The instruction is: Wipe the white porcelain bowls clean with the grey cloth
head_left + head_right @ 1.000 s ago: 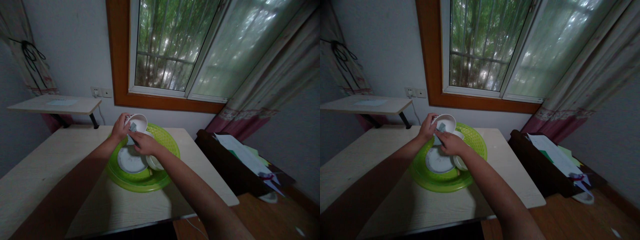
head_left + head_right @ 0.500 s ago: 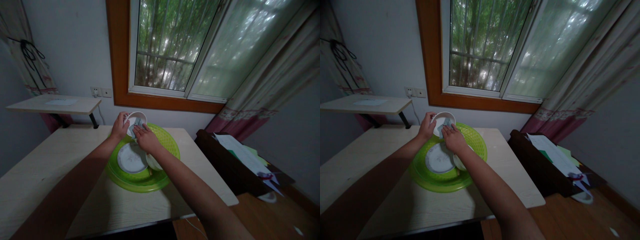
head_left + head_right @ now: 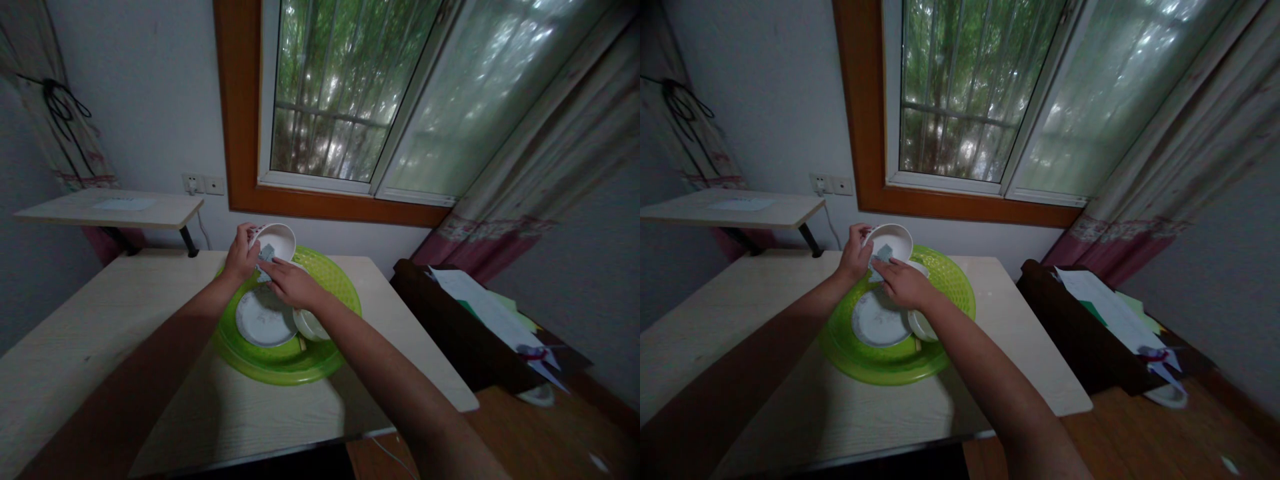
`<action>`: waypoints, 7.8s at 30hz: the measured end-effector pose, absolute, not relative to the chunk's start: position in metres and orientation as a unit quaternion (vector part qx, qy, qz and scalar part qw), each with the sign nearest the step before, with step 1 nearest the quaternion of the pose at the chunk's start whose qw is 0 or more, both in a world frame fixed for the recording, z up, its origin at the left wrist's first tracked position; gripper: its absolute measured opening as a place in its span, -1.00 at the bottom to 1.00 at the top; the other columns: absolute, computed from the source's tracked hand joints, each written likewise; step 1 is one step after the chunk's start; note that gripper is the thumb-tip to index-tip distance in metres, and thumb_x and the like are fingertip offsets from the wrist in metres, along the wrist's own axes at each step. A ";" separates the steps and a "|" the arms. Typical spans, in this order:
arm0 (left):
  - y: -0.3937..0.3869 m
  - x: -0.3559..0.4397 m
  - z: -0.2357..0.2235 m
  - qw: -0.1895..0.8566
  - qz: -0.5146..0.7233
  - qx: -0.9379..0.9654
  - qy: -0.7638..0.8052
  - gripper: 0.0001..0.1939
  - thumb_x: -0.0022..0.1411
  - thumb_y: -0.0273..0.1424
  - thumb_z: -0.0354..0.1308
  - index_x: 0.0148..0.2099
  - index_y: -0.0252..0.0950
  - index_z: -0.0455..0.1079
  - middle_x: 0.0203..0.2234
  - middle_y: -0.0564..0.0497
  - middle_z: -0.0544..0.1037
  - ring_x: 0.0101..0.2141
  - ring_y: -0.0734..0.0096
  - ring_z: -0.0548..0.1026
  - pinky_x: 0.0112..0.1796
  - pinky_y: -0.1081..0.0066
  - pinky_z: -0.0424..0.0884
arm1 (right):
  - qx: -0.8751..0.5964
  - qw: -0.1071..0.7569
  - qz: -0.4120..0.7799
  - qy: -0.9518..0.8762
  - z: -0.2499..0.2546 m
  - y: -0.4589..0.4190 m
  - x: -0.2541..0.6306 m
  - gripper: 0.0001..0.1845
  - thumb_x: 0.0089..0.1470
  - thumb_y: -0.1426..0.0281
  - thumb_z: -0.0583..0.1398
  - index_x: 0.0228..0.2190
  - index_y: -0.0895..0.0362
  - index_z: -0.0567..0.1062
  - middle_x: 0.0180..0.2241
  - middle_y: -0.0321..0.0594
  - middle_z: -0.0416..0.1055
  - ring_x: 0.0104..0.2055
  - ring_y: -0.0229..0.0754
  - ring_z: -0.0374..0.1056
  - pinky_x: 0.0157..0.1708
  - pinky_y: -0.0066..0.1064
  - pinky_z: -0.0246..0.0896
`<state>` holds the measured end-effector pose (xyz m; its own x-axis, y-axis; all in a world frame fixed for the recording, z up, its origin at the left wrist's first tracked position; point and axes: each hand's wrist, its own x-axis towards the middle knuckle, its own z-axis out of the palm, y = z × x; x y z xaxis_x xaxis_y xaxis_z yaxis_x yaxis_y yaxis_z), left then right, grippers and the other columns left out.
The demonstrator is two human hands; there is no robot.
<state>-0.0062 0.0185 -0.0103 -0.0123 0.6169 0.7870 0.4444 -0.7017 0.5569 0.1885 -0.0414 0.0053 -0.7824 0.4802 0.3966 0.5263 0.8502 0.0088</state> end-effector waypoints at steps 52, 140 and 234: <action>0.023 -0.007 -0.008 0.142 0.561 0.721 0.382 -0.53 0.20 -0.33 -0.05 0.16 -0.26 0.29 0.06 -0.12 0.45 0.12 0.09 0.37 0.22 0.07 0.23 | -0.284 0.179 -0.110 -0.936 0.011 -0.045 0.192 -0.37 0.33 0.05 0.05 0.20 0.25 0.35 0.11 0.01 0.47 0.15 -0.03 0.39 0.28 -0.23 0.12; 0.021 0.003 -0.007 0.266 0.571 0.671 0.391 -0.61 0.24 -0.26 -0.05 0.09 -0.22 0.22 -0.08 -0.05 0.47 -0.06 0.22 0.43 0.00 0.21 0.36 | -0.322 0.146 -0.189 -0.916 0.009 -0.032 0.194 -0.64 0.28 0.45 0.17 0.09 0.20 0.46 0.15 0.01 0.44 0.10 0.00 0.41 0.13 -0.15 0.25; 0.011 -0.002 -0.004 0.041 0.548 0.688 0.474 -0.65 0.29 -0.25 0.05 0.08 -0.24 0.22 -0.14 -0.13 0.46 -0.16 0.21 0.47 -0.08 0.24 0.37 | -0.334 0.187 -0.110 -0.917 0.006 -0.030 0.197 -0.59 0.33 0.24 0.13 0.10 0.16 0.47 0.12 -0.04 0.48 0.20 -0.06 0.37 0.36 -0.07 -0.04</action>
